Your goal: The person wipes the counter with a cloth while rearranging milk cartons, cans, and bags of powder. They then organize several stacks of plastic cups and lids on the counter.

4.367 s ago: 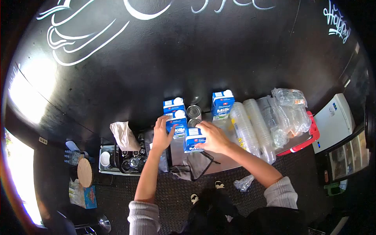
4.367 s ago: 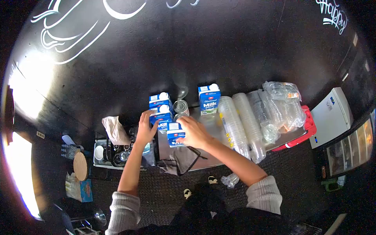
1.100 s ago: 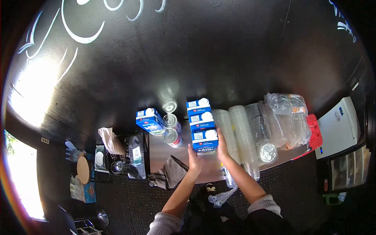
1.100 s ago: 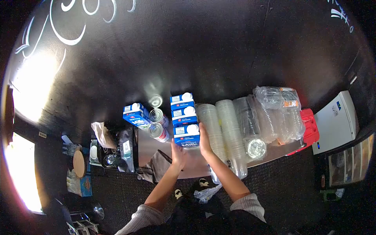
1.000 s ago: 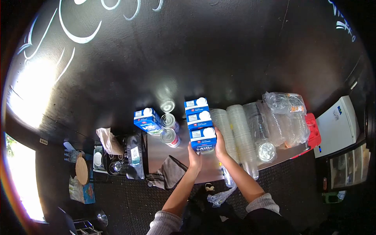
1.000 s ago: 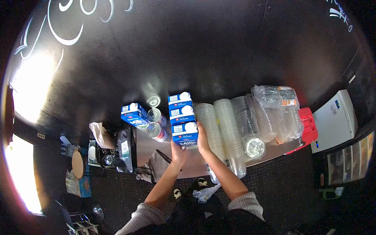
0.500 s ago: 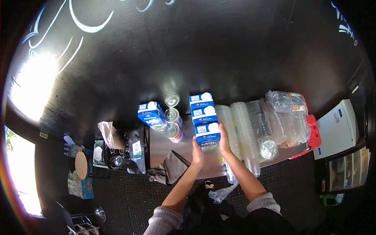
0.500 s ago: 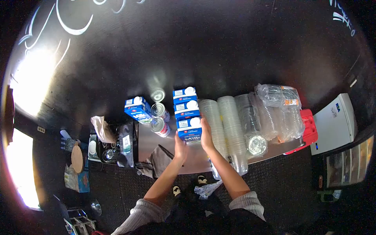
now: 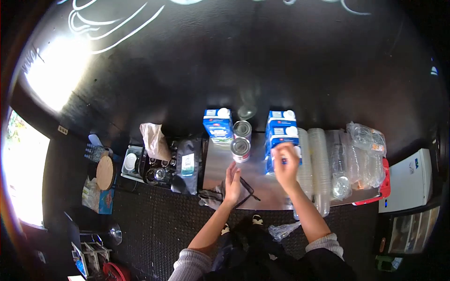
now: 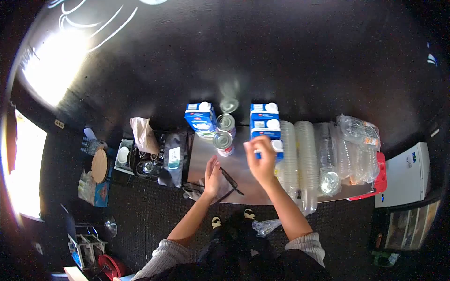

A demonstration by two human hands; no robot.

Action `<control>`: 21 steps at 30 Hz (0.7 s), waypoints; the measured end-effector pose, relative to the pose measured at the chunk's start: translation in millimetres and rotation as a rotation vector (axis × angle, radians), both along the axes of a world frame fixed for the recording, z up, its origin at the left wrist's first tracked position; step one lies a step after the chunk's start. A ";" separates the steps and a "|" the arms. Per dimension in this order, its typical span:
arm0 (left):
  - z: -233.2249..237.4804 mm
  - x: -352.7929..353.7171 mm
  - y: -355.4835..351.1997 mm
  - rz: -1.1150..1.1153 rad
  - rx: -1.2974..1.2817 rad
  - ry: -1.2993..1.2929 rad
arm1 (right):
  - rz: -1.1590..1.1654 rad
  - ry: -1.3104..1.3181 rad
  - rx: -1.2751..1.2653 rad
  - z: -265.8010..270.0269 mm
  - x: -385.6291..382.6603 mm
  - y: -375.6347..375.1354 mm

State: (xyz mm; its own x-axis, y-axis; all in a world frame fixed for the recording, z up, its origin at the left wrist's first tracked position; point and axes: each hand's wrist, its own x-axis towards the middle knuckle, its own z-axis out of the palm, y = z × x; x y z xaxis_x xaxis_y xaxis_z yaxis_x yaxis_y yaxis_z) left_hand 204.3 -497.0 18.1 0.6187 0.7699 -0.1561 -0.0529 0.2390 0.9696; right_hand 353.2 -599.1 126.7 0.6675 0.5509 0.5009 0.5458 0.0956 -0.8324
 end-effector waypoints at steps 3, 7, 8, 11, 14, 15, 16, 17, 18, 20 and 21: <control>0.4 -23.5 19.9 0.062 0.008 0.017 | 0.222 -0.250 -0.034 -5.2 -19.1 64.0; 29.2 -58.8 39.0 0.103 0.025 0.036 | 0.093 -0.600 -0.280 3.7 -16.8 142.9; 28.3 -69.0 44.4 0.115 -0.007 0.010 | 0.075 -0.638 -0.350 0.2 -12.4 158.2; 29.3 -98.7 58.3 0.182 0.033 -0.001 | 0.046 -0.723 -0.555 -10.7 -9.3 188.8; 22.4 -121.4 72.6 0.245 0.002 0.027 | -0.003 -0.781 -0.683 -9.3 -11.7 202.4; 24.0 -128.9 74.8 0.244 -0.036 0.034 | -0.012 -0.773 -0.705 -8.6 -10.9 207.5; 22.9 -134.5 77.5 0.248 -0.042 0.036 | -0.021 -0.763 -0.729 -7.7 -12.6 211.8; 19.4 -139.5 80.2 0.250 -0.040 0.015 | -0.063 -0.818 -0.729 -1.6 -17.8 213.5; 15.3 -143.6 82.3 0.249 -0.037 -0.007 | -0.060 -0.819 -0.735 -1.5 -20.3 215.5; 8.3 -149.8 85.9 0.242 -0.028 -0.013 | 0.032 -0.754 -0.849 0.5 -23.6 216.9; 8.0 -151.5 86.5 0.235 -0.044 -0.006 | 0.017 -0.831 -0.795 -1.5 -27.3 214.8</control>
State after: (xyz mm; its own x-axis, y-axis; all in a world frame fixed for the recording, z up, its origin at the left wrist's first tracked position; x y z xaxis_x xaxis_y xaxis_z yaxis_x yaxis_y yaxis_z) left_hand 52.7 -410.5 26.1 0.4244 0.8854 -0.1896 -0.1182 0.2618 0.9579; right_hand 325.9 -384.2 125.2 0.2832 0.9141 0.2903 0.9581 -0.2828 -0.0443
